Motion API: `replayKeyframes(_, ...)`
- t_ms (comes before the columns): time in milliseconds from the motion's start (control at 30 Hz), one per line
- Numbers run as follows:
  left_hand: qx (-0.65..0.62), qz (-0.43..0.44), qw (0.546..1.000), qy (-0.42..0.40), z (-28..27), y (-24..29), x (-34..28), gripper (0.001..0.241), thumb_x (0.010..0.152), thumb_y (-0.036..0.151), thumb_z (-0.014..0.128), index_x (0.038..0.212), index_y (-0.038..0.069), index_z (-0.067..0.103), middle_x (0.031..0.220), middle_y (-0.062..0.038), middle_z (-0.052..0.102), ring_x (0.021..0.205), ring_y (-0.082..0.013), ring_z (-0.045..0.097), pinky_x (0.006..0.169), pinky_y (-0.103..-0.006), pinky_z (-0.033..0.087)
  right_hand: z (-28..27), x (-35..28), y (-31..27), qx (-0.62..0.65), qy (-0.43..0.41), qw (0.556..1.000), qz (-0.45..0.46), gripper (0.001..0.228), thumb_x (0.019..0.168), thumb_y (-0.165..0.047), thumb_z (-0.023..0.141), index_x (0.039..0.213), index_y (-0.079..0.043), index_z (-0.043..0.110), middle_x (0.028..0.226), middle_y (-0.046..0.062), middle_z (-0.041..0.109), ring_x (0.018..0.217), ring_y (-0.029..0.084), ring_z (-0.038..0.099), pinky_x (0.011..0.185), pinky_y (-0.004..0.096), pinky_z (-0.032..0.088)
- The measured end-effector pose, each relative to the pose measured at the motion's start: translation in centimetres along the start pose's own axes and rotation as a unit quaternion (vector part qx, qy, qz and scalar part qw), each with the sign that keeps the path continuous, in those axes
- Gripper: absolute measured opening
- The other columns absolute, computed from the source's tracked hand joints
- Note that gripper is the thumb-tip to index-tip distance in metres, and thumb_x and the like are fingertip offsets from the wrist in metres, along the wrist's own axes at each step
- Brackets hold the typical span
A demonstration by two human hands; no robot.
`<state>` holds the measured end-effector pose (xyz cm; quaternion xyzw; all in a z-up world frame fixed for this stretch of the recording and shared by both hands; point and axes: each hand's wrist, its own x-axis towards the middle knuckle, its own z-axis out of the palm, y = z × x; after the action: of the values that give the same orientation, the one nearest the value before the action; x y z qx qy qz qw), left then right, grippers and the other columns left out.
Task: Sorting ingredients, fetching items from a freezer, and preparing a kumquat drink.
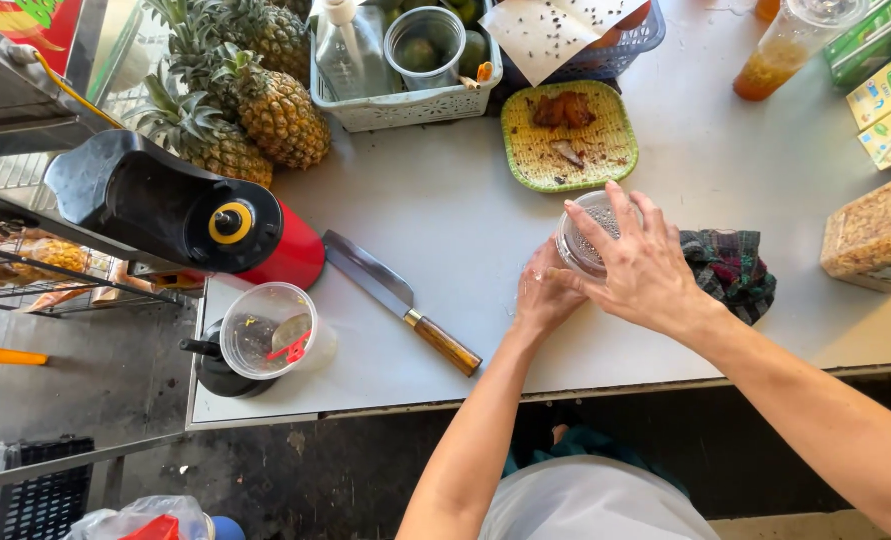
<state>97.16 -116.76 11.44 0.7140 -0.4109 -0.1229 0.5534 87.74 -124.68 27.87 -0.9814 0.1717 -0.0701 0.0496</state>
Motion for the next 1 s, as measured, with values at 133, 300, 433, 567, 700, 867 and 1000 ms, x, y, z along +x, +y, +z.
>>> replayKeyframes(133, -0.020, 0.003, 1.000, -0.008, -0.6, 0.4, -0.2, 0.091, 0.067, 0.039, 0.092, 0.140, 0.009, 0.048, 0.113, -0.017, 0.067, 0.112, -0.0396, 0.069, 0.098, -0.0552, 0.056, -3.3, 1.6, 0.2, 0.073, -0.133, 0.985, 0.081, 0.109, 0.068, -0.086, 0.068, 0.161, -0.037, 0.037, 0.161, 0.022, 0.031, 0.145, 0.049, 0.034, 0.106, 0.070, 0.041)
replayKeyframes(300, 0.008, -0.054, 0.991, -0.124, -4.8, 2.9, 0.5, 0.116, 0.066, 0.033, 0.090, 0.158, 0.006, 0.024, 0.149, -0.023, 0.047, 0.140, -0.0389, 0.049, 0.119, -0.0486, 0.040, -5.7, 3.9, 7.6, 0.387, -0.203, 0.861, 0.260, 0.094, 0.080, -0.057, 0.059, 0.164, -0.025, 0.029, 0.161, 0.019, 0.034, 0.141, 0.043, 0.038, 0.112, 0.062, 0.035)
replayKeyframes(433, 0.196, -0.095, 0.971, -0.098, -10.8, 0.7, 2.9, 0.063, 0.087, 0.029, 0.072, 0.147, 0.014, 0.055, 0.148, -0.013, 0.058, 0.133, -0.0290, 0.056, 0.114, -0.0396, 0.043, -3.0, 2.4, 16.1, 0.475, -0.159, 0.756, 0.422, 0.079, 0.097, -0.036, 0.051, 0.165, -0.011, 0.021, 0.151, 0.028, 0.046, 0.132, 0.038, 0.052, 0.114, 0.051, 0.038)
replayKeyframes(567, 0.201, -0.017, 0.974, 0.106, -17.5, 4.1, 13.1, 0.044, 0.089, 0.017, 0.070, 0.131, 0.005, 0.066, 0.131, -0.012, 0.070, 0.115, -0.0267, 0.069, 0.100, -0.0370, 0.055, 0.0, 0.4, 19.9, 0.348, -0.115, 0.847, 0.385, 0.078, 0.094, -0.034, 0.061, 0.159, -0.002, 0.032, 0.165, 0.020, 0.031, 0.150, 0.036, 0.033, 0.120, 0.049, 0.033)
replayKeyframes(700, 0.274, 0.083, 0.943, 0.169, -22.1, 2.4, 25.0, 0.028, 0.085, 0.007, 0.069, 0.112, 0.000, 0.076, 0.103, -0.015, 0.078, 0.083, -0.0259, 0.076, 0.076, -0.0363, 0.062, 1.3, -2.0, 19.9, 0.157, -0.069, 0.939, 0.297, 0.071, 0.092, -0.048, 0.058, 0.153, -0.011, 0.050, 0.158, 0.033, 0.037, 0.143, 0.048, 0.041, 0.110, 0.058, 0.040)
replayKeyframes(867, 0.355, -0.150, 0.913, -0.133, -22.9, -3.3, 34.9, 0.032, 0.074, 0.008, 0.081, 0.105, 0.014, 0.082, 0.102, -0.006, 0.079, 0.091, -0.0216, 0.075, 0.091, -0.0359, 0.060, 0.5, -4.0, 17.9, 0.150, -0.035, 0.944, 0.291, 0.056, 0.092, -0.044, 0.062, 0.141, -0.015, 0.065, 0.155, 0.023, 0.049, 0.140, 0.043, 0.046, 0.110, 0.054, 0.042)
replayKeyframes(1000, 0.429, -0.167, 0.854, -0.241, -19.2, -11.6, 38.7, 0.032, 0.079, 0.010, 0.073, 0.111, 0.004, 0.077, 0.101, -0.016, 0.076, 0.086, -0.0337, 0.071, 0.082, -0.0431, 0.059, -2.5, -3.7, 15.6, 0.152, -0.038, 0.943, 0.295, 0.053, 0.091, -0.039, 0.064, 0.139, -0.016, 0.066, 0.156, 0.015, 0.051, 0.137, 0.035, 0.051, 0.108, 0.049, 0.044)
